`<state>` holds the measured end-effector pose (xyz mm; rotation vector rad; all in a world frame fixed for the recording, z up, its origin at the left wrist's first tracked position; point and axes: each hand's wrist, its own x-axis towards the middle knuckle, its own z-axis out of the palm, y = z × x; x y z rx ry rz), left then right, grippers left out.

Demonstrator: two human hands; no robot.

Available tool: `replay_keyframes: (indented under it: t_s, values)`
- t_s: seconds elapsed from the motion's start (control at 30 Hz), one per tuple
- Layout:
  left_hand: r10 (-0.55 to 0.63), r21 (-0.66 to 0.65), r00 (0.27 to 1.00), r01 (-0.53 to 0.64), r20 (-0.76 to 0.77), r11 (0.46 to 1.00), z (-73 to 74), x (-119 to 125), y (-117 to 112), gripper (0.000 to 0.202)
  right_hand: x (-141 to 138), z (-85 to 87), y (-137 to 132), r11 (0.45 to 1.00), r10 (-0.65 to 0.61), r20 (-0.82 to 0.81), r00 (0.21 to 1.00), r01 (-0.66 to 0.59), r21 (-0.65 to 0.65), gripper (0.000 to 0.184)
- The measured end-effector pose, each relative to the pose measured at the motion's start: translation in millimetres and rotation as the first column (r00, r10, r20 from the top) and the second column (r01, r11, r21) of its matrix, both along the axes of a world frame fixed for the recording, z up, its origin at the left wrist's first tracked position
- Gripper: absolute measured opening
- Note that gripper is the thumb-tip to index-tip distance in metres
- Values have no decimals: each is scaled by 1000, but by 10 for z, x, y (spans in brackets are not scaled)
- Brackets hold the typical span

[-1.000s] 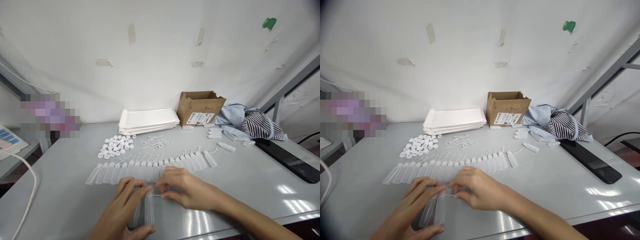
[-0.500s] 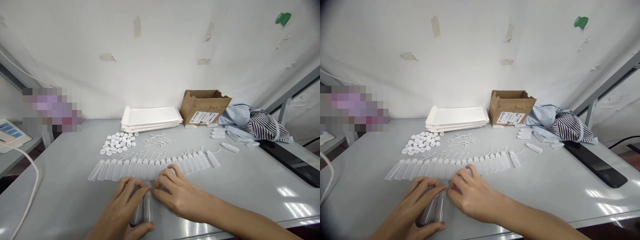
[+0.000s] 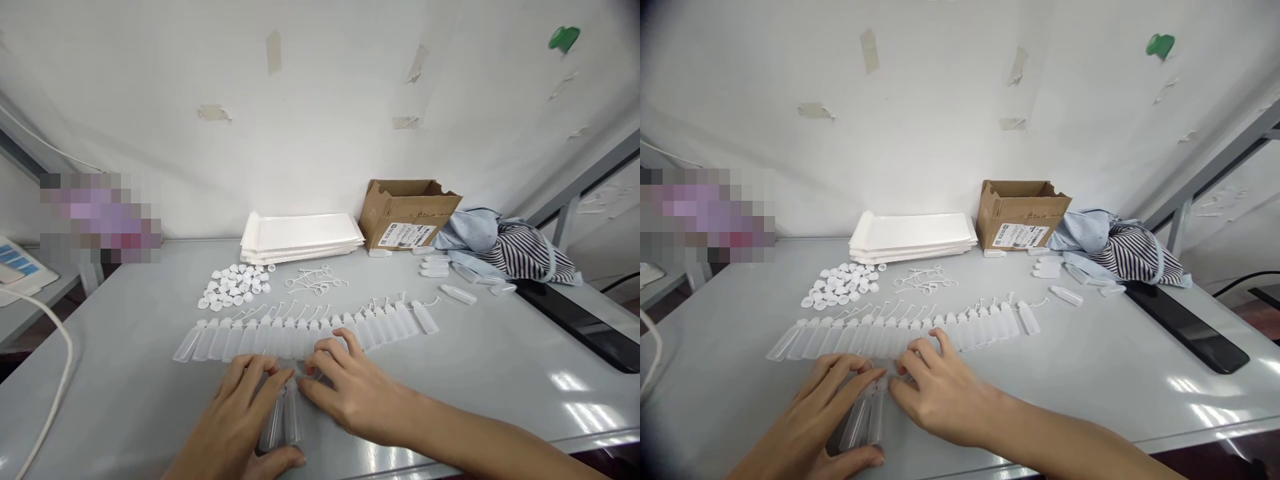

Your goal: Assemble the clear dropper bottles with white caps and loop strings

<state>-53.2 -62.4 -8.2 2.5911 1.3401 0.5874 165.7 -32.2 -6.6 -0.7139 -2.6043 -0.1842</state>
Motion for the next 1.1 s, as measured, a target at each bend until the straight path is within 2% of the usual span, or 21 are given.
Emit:
replay_keyframes:
  t_s: [0.1,0.43,0.8,0.93,1.1]
  values:
    - [37,20,999,-38,28,999,-14,33,-38,66,-1,-12,-3,1000,-2,6,1000,2,-13,17]
    - [30,30,998,-32,63,999,3,17,-40,52,-1,-12,8,1000,-9,12,1000,9,-7,16]
    - [44,9,995,-45,92,999,5,27,-58,49,-2,-19,3,999,2,12,1000,-3,36,12]
    - [37,24,997,-39,71,999,15,6,-50,50,-3,-25,-3,999,2,17,1000,-2,35,13]
    - [-29,41,999,30,-23,999,13,-66,-35,56,23,4,-2,999,32,13,999,-32,-2,16]
